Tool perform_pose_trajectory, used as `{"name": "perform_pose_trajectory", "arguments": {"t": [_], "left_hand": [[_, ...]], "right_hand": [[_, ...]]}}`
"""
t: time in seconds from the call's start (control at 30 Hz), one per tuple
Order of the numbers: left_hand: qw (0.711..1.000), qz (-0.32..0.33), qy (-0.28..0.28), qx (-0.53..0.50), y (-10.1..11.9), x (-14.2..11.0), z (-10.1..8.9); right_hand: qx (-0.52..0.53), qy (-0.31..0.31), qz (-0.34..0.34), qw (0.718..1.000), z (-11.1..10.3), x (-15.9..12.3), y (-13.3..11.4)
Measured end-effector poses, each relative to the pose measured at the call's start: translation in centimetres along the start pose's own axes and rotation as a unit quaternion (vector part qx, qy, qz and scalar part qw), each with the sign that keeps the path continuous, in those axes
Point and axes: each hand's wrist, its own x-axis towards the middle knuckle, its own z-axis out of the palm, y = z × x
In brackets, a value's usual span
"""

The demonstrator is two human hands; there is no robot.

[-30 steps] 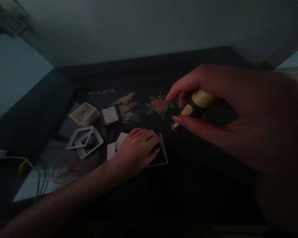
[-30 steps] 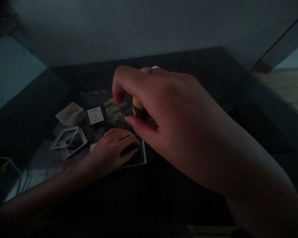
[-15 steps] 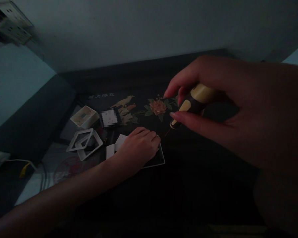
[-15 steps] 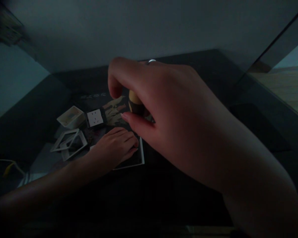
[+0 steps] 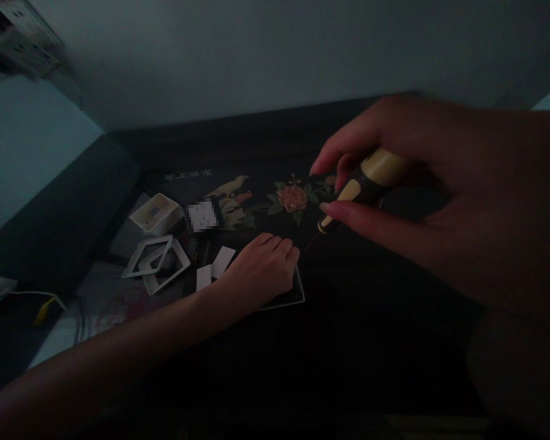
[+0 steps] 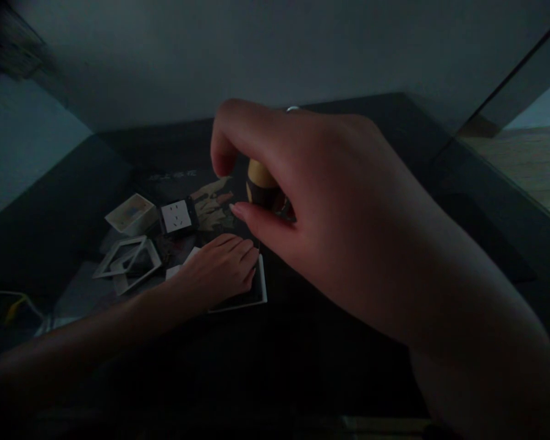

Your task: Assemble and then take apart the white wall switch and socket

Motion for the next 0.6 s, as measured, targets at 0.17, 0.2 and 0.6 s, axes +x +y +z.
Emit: {"name": "perform_pose_trajectory", "arguments": {"t": [0.17, 0.2, 0.6], "left_hand": [[1.0, 0.019, 0.011, -0.006, -0.4, 0.2, 0.6], [1.0, 0.026, 0.014, -0.007, -0.5, 0.2, 0.7], [0.997, 0.053, 0.061, -0.019, -0.7, -0.1, 0.7]], "right_hand": [[0.005, 0.016, 0.006, 1.0, 0.0, -0.1, 0.0], [0.003, 0.019, 0.007, 1.0, 0.0, -0.1, 0.1], [-0.009, -0.018, 0.001, 1.0, 0.0, -0.5, 1.4]]}}
